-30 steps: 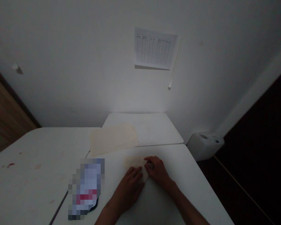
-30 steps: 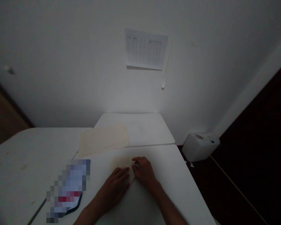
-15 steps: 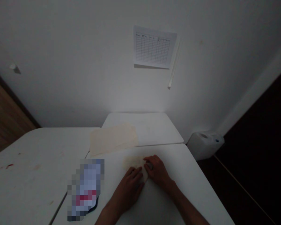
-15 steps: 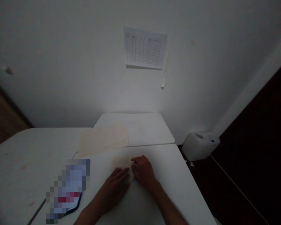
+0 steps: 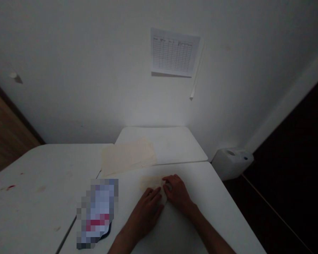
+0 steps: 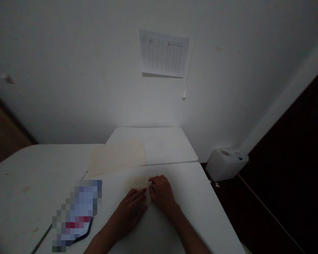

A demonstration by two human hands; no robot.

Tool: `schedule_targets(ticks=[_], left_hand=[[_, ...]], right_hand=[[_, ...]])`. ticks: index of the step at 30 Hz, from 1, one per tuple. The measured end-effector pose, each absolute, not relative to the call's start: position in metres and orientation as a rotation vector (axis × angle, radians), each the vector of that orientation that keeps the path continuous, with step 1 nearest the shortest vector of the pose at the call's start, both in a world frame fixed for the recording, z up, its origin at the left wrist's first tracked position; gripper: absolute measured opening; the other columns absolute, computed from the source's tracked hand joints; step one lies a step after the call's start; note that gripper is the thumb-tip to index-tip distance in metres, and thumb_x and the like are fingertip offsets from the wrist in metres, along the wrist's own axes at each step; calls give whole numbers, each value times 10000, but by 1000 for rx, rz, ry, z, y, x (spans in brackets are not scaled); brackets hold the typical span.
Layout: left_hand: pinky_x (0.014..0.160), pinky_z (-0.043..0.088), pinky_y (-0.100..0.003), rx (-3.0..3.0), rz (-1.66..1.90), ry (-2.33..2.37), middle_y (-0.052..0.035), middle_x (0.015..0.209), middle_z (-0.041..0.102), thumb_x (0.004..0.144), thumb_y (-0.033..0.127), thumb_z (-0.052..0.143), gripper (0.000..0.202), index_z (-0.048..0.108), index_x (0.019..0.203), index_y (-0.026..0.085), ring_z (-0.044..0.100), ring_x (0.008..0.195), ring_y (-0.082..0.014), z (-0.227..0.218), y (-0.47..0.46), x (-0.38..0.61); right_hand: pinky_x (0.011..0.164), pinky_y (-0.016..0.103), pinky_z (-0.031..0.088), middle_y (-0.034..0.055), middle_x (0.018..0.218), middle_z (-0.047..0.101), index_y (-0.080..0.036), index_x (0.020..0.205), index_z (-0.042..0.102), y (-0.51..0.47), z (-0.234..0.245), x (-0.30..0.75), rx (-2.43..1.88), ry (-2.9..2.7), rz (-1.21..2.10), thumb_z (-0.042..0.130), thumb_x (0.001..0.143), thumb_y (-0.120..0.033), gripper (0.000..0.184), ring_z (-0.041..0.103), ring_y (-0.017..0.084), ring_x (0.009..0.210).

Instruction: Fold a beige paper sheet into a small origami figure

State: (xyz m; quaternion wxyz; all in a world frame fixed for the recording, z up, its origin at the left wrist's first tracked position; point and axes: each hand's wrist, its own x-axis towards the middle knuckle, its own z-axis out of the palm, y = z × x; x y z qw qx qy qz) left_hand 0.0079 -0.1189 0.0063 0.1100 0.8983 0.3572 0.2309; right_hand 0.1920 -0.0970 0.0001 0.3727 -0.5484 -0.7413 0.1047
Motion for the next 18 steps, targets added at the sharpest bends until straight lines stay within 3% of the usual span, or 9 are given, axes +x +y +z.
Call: schedule_targets(ticks=[10,18], left_hand=[[968,480,-477,2616,661,1050,-68,1313,551,854,152,545,183,586,1021,214,503,1149,-272,9,-119,10],[947,493,-430,2548,735,1024,-38,1305,576,870,72,473,243,626,976,228,521,1111,-230,8,-115,7]], right_hand=[[915,387,404,64,994,618,-199,974,642,-105,5,196,-1380,-1955,94,596,842,-148,149,529,217,961],[926,369,371,18,994,637,-243,870,657,-138,11,211,-1198,-2296,88,598,876,-215,66,519,198,968]])
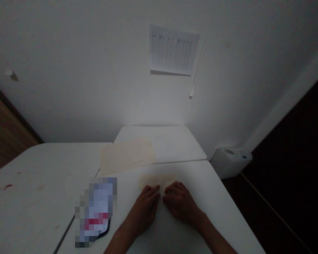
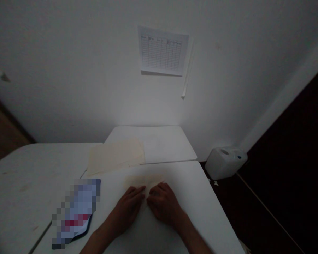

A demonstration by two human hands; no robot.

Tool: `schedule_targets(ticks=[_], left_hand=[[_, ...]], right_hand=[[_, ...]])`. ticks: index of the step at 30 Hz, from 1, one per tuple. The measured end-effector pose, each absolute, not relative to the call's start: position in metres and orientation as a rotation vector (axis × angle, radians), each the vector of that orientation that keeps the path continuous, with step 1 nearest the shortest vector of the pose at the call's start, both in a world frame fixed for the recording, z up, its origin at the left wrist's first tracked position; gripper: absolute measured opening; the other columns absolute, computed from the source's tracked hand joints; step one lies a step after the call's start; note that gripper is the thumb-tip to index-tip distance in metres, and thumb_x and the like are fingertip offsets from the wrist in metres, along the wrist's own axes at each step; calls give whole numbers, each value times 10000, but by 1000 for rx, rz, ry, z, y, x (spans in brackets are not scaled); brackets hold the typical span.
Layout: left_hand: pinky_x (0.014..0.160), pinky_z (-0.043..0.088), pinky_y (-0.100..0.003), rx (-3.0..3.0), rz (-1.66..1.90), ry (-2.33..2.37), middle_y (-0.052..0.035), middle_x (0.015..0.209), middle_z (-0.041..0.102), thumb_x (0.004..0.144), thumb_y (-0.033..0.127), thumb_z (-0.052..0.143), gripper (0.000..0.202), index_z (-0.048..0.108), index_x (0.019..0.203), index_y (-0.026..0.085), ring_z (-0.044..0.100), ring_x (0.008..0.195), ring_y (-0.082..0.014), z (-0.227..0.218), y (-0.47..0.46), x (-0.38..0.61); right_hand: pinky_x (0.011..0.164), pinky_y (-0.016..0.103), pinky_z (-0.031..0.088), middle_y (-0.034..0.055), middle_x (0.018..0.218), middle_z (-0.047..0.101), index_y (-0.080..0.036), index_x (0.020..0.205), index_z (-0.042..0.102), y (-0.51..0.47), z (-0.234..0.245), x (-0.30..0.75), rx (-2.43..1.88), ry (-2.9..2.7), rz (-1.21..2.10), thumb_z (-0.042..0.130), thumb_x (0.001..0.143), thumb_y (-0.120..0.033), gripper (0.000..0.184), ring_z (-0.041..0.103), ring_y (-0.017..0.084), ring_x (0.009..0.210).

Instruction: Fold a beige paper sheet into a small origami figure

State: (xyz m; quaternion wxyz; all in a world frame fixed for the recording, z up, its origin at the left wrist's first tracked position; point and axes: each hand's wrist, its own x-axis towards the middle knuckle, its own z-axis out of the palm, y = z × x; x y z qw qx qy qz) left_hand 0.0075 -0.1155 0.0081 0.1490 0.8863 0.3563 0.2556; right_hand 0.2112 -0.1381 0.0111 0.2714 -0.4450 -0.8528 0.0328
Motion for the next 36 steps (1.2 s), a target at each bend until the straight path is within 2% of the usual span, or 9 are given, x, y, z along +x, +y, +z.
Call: schedule_targets(ticks=[3,9,18,26,32,36], left_hand=[[940,495,-405,2524,759,1007,-27,1290,590,859,50,471,273,632,980,234,527,1093,-213,8,-115,6],[942,487,-419,2528,730,997,-39,1301,579,852,63,478,254,626,981,225,522,1097,-222,10,-114,4],[960,483,-460,2509,753,1020,-52,1310,566,838,157,579,219,623,1034,246,512,1165,-252,8,-115,6],[975,478,-486,2568,767,1014,-65,1312,559,852,178,574,214,616,1051,241,509,1175,-260,6,-117,4],[965,489,-446,2614,726,1000,-62,1224,610,859,153,554,196,625,1024,232,527,1137,-241,9,-118,7],[968,487,-462,2628,704,1006,-66,1265,590,868,150,538,202,616,1040,222,521,1135,-248,8,-118,7]], right_hand=[[931,371,362,8,994,644,-253,858,665,-140,8,210,-1211,-2286,85,626,865,-251,40,514,199,979],[916,361,364,20,980,645,-262,858,684,-138,7,204,-1261,-2250,101,634,863,-270,52,511,195,970],[906,337,370,6,986,635,-269,882,693,-141,9,201,-1339,-2184,198,674,817,-232,77,499,189,976],[914,349,373,10,984,636,-266,878,691,-142,10,201,-1332,-2169,209,664,816,-218,83,508,198,978],[919,350,377,10,994,637,-259,880,689,-142,9,201,-1329,-2187,202,672,812,-214,84,506,201,985],[947,350,365,9,984,636,-257,891,687,-142,8,201,-1320,-2186,181,661,826,-207,85,510,190,985]])
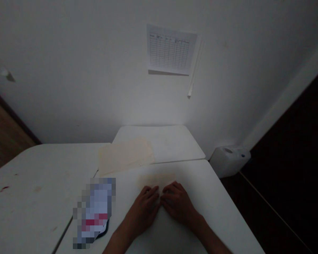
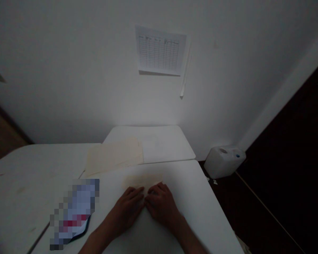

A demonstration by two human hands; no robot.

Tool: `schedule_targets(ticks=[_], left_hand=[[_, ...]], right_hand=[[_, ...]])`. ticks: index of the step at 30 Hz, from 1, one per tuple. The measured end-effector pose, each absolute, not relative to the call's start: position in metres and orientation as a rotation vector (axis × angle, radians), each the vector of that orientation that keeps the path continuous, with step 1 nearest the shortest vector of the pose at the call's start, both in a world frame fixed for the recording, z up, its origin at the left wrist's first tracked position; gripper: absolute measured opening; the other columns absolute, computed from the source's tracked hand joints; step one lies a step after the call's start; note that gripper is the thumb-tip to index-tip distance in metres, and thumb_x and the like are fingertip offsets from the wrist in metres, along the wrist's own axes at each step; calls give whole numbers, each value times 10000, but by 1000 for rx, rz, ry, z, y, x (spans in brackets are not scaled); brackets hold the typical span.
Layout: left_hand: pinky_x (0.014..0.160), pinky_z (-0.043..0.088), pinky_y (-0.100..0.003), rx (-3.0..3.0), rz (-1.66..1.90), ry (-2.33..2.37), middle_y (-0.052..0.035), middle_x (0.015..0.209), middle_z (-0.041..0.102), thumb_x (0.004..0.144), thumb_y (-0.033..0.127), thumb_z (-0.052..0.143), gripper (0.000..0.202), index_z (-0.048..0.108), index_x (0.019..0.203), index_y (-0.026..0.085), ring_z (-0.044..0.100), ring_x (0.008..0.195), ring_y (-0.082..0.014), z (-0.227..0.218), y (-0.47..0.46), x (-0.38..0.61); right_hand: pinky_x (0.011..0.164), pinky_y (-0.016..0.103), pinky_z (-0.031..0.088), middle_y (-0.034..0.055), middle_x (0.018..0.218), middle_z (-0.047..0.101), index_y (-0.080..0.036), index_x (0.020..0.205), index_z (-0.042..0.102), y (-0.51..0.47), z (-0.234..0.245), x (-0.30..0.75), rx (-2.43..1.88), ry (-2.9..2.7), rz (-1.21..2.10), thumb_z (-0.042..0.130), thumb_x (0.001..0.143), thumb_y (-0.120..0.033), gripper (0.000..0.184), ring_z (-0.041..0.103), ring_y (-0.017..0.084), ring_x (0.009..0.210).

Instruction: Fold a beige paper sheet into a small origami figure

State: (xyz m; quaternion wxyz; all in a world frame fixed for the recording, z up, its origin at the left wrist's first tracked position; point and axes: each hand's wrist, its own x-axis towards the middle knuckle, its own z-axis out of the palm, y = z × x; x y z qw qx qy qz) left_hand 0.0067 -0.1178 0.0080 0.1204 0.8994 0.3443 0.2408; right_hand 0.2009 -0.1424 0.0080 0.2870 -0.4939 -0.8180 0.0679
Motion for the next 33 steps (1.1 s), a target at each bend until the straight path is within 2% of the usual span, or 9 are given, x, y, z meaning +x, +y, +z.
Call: schedule_targets(ticks=[5,13,20,33], left_hand=[[947,502,-465,2608,726,992,-72,1264,595,849,146,554,253,604,1084,227,530,1127,-254,10,-118,5],[941,498,-474,2592,750,981,-68,1257,600,858,147,536,183,611,1003,231,546,1119,-255,14,-119,7],[968,469,-501,2577,721,989,-64,1336,538,830,121,551,210,585,1006,230,501,1177,-272,7,-118,6],[944,481,-454,2540,704,985,-46,1343,535,811,106,562,209,590,971,237,528,1145,-241,14,-117,6]], right_hand=[[921,339,386,11,989,639,-260,899,686,-144,10,200,-1332,-2206,167,660,830,-207,90,516,187,985],[948,332,371,-2,985,640,-264,890,682,-144,13,200,-1321,-2193,166,657,830,-198,92,511,177,984],[910,351,391,27,994,627,-251,853,677,-149,15,202,-1309,-2230,154,629,831,-197,76,511,204,990],[882,342,399,19,931,602,-241,814,668,-152,17,201,-1308,-2230,164,615,835,-189,77,515,189,946]])
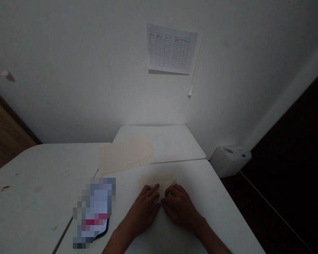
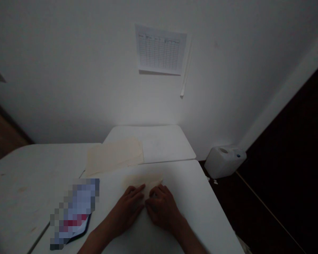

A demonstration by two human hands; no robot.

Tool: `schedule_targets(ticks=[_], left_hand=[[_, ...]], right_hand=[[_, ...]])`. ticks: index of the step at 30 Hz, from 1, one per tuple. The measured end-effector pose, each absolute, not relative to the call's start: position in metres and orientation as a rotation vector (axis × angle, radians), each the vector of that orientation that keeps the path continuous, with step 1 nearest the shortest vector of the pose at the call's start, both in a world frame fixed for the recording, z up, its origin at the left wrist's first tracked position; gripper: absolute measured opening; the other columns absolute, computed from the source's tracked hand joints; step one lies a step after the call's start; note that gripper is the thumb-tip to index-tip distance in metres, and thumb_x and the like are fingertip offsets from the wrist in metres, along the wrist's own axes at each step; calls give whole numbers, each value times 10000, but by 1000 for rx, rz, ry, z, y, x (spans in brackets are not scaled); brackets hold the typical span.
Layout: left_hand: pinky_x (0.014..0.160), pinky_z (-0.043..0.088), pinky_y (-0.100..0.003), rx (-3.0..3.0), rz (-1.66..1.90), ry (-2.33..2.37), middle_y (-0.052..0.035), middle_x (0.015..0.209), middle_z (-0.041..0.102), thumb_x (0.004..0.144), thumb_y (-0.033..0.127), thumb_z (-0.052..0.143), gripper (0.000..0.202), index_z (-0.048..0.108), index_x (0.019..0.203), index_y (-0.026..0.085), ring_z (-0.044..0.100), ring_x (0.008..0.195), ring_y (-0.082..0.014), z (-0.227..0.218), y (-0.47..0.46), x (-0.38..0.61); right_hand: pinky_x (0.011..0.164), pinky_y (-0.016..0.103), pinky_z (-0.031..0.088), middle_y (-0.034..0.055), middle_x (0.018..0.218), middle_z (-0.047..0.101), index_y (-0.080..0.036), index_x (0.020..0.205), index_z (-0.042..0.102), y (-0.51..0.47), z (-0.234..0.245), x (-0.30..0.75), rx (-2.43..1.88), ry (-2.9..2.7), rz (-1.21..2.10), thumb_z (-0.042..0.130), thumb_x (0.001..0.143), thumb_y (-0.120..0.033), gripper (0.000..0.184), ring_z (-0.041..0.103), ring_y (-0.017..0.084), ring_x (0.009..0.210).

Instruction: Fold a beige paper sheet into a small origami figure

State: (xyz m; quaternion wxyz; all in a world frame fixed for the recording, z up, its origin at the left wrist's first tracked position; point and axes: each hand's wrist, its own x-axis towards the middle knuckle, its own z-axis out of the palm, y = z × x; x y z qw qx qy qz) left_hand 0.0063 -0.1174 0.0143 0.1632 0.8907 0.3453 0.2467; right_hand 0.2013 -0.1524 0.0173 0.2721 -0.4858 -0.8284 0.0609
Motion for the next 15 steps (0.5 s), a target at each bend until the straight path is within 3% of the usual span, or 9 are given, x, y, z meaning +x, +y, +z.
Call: schedule_targets(ticks=[15], left_hand=[[1007,441,-465,2501,626,984,-48,1410,469,809,127,553,257,564,1047,223,449,1203,-255,13,-118,3]], right_hand=[[879,337,393,27,934,590,-240,819,676,-155,17,202,-1285,-2218,220,613,813,-185,84,508,193,939]])
